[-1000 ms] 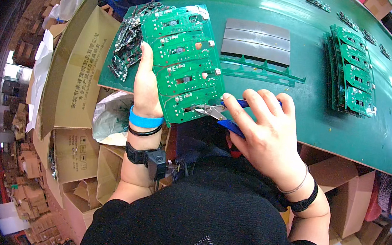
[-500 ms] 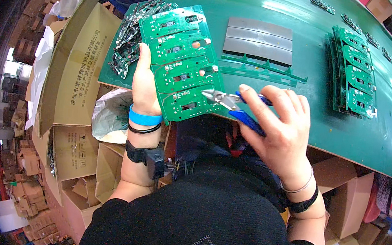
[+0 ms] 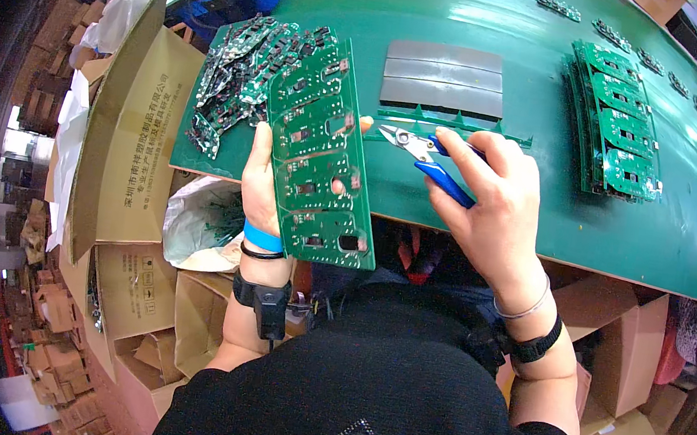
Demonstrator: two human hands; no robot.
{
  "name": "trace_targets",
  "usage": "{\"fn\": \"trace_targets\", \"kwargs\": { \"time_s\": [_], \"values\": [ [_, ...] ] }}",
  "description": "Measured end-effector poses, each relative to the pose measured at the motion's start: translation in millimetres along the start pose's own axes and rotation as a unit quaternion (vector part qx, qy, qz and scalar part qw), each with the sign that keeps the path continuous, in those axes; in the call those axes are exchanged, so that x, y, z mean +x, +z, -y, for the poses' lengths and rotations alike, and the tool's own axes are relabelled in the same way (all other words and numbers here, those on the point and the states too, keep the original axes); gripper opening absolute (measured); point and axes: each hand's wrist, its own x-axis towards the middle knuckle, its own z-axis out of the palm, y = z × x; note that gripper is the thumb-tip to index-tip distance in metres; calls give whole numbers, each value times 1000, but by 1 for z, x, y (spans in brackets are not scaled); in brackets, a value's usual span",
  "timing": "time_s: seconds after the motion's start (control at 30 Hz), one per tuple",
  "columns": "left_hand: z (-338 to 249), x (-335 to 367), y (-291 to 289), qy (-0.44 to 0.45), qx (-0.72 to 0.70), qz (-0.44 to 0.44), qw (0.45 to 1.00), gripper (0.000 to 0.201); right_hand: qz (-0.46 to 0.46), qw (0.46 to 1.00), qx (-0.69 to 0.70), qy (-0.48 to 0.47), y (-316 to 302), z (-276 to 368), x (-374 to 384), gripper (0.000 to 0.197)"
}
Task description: Assembling and processing printed circuit boards by clipping component leads.
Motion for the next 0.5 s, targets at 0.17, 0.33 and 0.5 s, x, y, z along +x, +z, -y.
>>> {"fn": "trace_targets", "kwargs": {
  "time_s": [0.17, 0.33, 0.5],
  "values": [
    [-12, 16, 10, 14, 94, -127, 987, 79, 11, 999, 53, 3, -11, -1, -7, 45],
    [-9, 19, 13, 12, 125, -131, 983, 78, -12, 998, 65, 7, -10, 1, -6, 46],
    [-4, 3, -6, 1, 41, 8, 999, 72, -17, 1000, -6, -1, -5, -6, -1, 45]
  ]
}}
